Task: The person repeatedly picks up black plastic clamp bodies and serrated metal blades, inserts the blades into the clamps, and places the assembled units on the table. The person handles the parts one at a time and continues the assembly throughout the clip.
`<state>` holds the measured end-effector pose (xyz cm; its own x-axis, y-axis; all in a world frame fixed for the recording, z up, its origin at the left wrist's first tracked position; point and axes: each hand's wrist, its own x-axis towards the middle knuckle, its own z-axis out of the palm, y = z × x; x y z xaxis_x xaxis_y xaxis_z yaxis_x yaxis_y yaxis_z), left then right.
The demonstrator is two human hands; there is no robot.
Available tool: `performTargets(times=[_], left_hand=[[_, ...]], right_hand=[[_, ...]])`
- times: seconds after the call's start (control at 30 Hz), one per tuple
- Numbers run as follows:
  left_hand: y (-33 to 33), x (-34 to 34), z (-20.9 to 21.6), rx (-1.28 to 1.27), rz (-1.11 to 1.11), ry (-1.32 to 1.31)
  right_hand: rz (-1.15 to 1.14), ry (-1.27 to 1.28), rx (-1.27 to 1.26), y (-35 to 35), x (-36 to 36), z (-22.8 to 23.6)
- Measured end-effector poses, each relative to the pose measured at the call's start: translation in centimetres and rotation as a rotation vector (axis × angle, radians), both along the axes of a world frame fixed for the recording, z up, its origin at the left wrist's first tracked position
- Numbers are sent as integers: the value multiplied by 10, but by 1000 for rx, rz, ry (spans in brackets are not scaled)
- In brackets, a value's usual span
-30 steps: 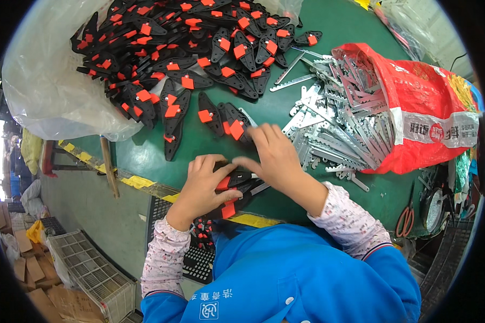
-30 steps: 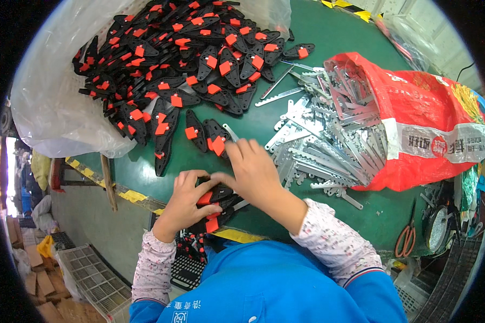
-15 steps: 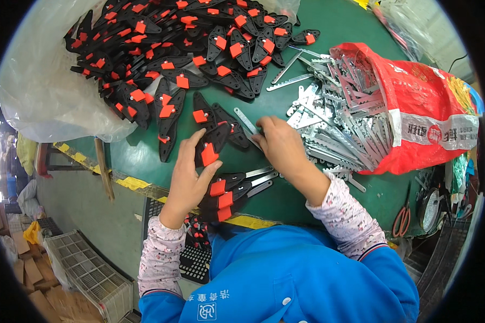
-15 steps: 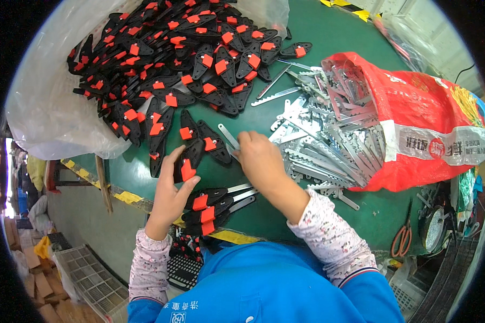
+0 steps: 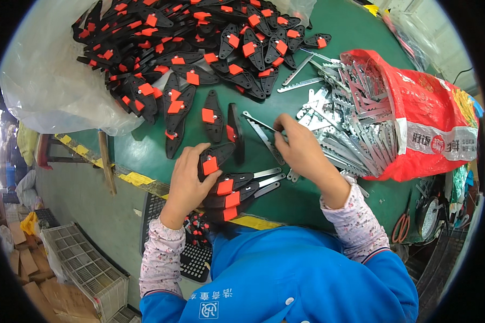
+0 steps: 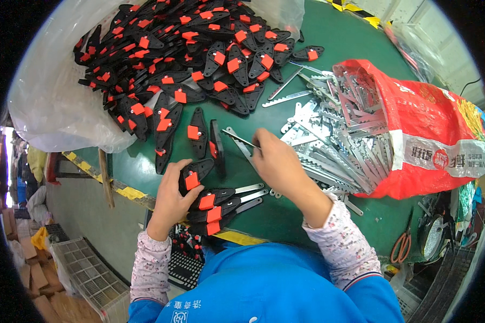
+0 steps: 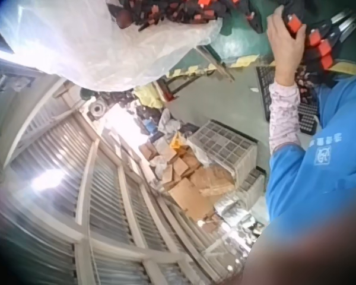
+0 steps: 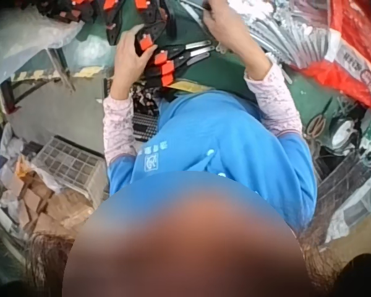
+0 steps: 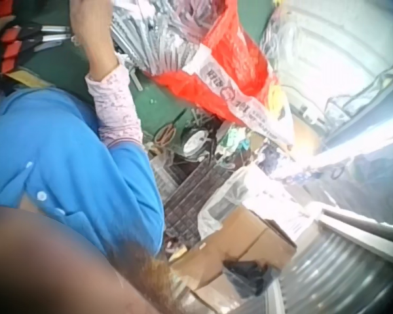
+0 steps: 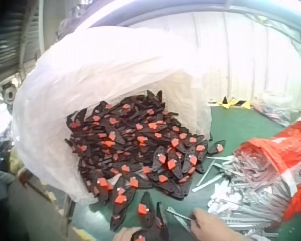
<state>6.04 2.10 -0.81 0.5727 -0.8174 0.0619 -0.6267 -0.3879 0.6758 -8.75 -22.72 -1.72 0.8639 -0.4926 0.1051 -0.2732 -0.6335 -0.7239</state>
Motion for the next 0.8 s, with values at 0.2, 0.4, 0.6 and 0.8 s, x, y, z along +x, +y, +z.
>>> performTargets(times=[0.2,0.4,0.6,0.8], left_hand=[[2,7,0,-20,-37,29],[8,12,8,1,-113,-121],[3,8,11,-53,-204,-137],[-10,-13,26,124,-301,-252]], right_hand=[[228,-175,-299,0,-22,2],[277,-204,-430,1,-23,8],[378,-239,-451,8,-19,9],[412,-141,-23,39,-17,20]])
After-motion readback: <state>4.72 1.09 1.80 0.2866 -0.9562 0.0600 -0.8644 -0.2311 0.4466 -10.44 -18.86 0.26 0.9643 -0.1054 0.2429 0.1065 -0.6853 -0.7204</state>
